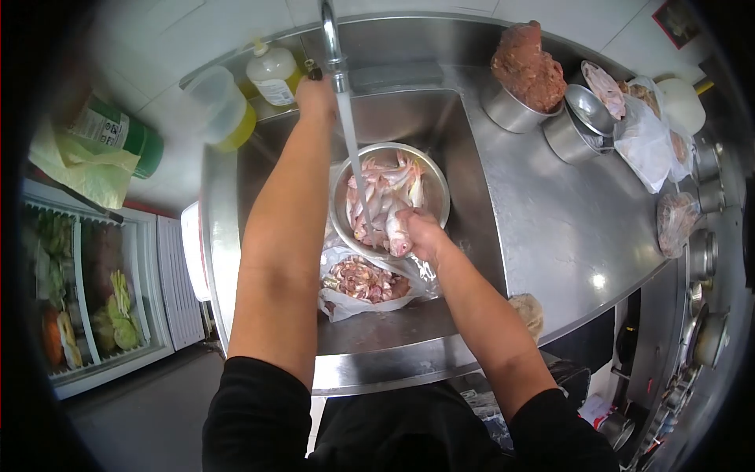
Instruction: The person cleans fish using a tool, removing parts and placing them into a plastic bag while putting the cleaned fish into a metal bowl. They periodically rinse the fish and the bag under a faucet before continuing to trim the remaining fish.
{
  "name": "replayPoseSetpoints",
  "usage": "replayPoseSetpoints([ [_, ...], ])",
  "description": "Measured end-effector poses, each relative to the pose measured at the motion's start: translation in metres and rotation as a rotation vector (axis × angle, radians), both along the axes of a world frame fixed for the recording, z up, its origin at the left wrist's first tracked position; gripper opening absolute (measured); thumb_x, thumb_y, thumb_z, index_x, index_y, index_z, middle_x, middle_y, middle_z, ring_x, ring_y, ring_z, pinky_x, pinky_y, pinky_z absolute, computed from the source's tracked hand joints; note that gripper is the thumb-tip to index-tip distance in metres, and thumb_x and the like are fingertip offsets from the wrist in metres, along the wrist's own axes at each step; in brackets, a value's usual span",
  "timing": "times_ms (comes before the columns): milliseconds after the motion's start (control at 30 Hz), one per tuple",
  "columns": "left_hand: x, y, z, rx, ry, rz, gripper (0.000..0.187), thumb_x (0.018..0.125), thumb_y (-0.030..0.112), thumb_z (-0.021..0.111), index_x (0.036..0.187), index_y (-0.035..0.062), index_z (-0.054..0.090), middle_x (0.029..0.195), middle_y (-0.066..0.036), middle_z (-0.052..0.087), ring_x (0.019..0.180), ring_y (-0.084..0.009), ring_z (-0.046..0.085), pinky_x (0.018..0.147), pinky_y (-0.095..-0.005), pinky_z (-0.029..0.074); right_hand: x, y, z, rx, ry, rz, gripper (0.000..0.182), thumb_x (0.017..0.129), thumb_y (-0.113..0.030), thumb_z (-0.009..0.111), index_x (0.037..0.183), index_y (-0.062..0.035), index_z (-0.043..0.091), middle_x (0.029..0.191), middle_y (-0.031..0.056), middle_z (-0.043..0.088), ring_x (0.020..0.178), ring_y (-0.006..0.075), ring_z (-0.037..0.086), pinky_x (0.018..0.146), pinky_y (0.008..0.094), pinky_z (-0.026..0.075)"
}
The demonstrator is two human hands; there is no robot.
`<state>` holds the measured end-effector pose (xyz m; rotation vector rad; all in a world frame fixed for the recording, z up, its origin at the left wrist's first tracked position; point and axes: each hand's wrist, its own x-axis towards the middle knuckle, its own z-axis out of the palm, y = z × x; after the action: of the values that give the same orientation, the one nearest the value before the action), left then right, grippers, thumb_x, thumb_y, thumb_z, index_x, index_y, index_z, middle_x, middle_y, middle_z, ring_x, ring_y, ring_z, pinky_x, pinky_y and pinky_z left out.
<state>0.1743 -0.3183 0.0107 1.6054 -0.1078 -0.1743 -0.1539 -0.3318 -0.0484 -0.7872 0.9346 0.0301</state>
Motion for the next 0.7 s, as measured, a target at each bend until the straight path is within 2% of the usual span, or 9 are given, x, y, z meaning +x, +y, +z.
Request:
replayPoseSetpoints([
  [100,-0.003,0.007,0.0,-0.01,0.099,-0.054,0.027,0.087,0.019,0.063,0.102,-0.0041,0.063,0.092,-0.019,0.067,0.082,-0.0328,0.066,0.067,-0.0432,0.051,-0.009,-0.009,-0.01,-0.008,-0.004,-0.023,0.026,0.091,-0.008,0.051,0.114,0.002,0.057,0.098,0.0156,0.063,0.081,0.0268,0.064,0.066,0.0413,0.054],
  [233,-0.019,0.01,0.014,-0.191,0.27,-0.043,0.026,0.087,0.015,0.063,0.102,-0.0061,0.062,0.088,-0.017,0.066,0.077,-0.0271,0.065,0.063,-0.0411,0.05,-0.019,-0.012,-0.019,0.005,-0.006,-0.039,0.026,0.09,-0.008,0.051,0.114,0.002,0.058,0.097,0.0142,0.064,0.081,0.0256,0.063,0.068,0.0392,0.053],
  [333,-0.001,0.007,-0.001,-0.018,-0.049,-0.013,0.028,0.085,0.013,0.065,0.104,-0.0069,0.062,0.089,-0.018,0.067,0.079,-0.0265,0.066,0.068,-0.04,0.05,-0.022,-0.011,-0.009,0.016,0.003,-0.061,0.027,0.091,-0.012,0.054,0.115,0.001,0.058,0.099,0.0135,0.064,0.083,0.0252,0.064,0.07,0.0383,0.053],
  [400,-0.051,0.022,0.054,0.084,-0.168,-0.214,0.033,0.083,0.013,0.066,0.108,-0.0073,0.06,0.091,-0.02,0.068,0.085,-0.0288,0.067,0.075,-0.0389,0.05,-0.022,-0.006,-0.01,0.019,0.008,-0.037,0.031,0.093,-0.015,0.057,0.118,0.001,0.055,0.101,0.0131,0.064,0.084,0.0251,0.065,0.07,0.0393,0.054],
  [433,-0.042,0.023,0.04,0.239,-0.486,-0.281,0.037,0.083,0.016,0.066,0.112,-0.0063,0.059,0.092,-0.021,0.068,0.086,-0.0305,0.067,0.075,-0.0403,0.05,-0.018,-0.004,-0.01,0.006,0.005,-0.009,0.034,0.093,-0.016,0.058,0.121,0.0014,0.052,0.101,0.0129,0.064,0.084,0.0252,0.065,0.07,0.0406,0.056],
  [533,-0.077,0.034,0.063,0.343,-0.402,-0.319,0.028,0.094,0.027,0.06,0.096,-0.0003,0.06,0.079,-0.004,0.064,0.072,-0.0118,0.059,0.062,-0.0276,0.047,-0.002,0.015,-0.004,-0.04,0.003,0.06,0.043,0.092,-0.023,0.065,0.126,0.0006,0.052,0.104,0.0106,0.065,0.088,0.0224,0.065,0.075,0.0364,0.054],
  [600,-0.11,0.068,0.067,0.241,-0.187,-0.374,0.035,0.092,0.029,0.062,0.107,-0.0017,0.057,0.079,-0.008,0.064,0.077,-0.0132,0.061,0.067,-0.0306,0.05,0.005,0.032,-0.007,-0.102,-0.059,0.101,0.041,0.092,-0.023,0.063,0.125,-0.0008,0.055,0.108,0.0107,0.065,0.095,0.0219,0.063,0.081,0.0353,0.051],
  [667,-0.148,0.114,0.043,0.368,-0.221,-0.394,0.051,0.087,0.039,0.063,0.108,-0.0068,0.055,0.098,-0.027,0.066,0.094,-0.0359,0.065,0.082,-0.0408,0.05,0.004,0.043,-0.004,-0.14,-0.075,0.195,0.045,0.093,-0.023,0.063,0.131,-0.0018,0.051,0.113,0.0103,0.063,0.101,0.0205,0.06,0.084,0.0327,0.048],
  [700,-0.165,0.136,0.008,0.454,-0.283,-0.41,0.062,0.089,0.053,0.057,0.112,-0.005,0.053,0.102,-0.029,0.064,0.101,-0.0407,0.063,0.088,-0.0439,0.048,0.003,0.047,-0.018,-0.171,-0.084,0.227,0.046,0.093,-0.023,0.062,0.132,-0.0021,0.051,0.115,0.0105,0.062,0.102,0.0204,0.059,0.085,0.0328,0.048],
])
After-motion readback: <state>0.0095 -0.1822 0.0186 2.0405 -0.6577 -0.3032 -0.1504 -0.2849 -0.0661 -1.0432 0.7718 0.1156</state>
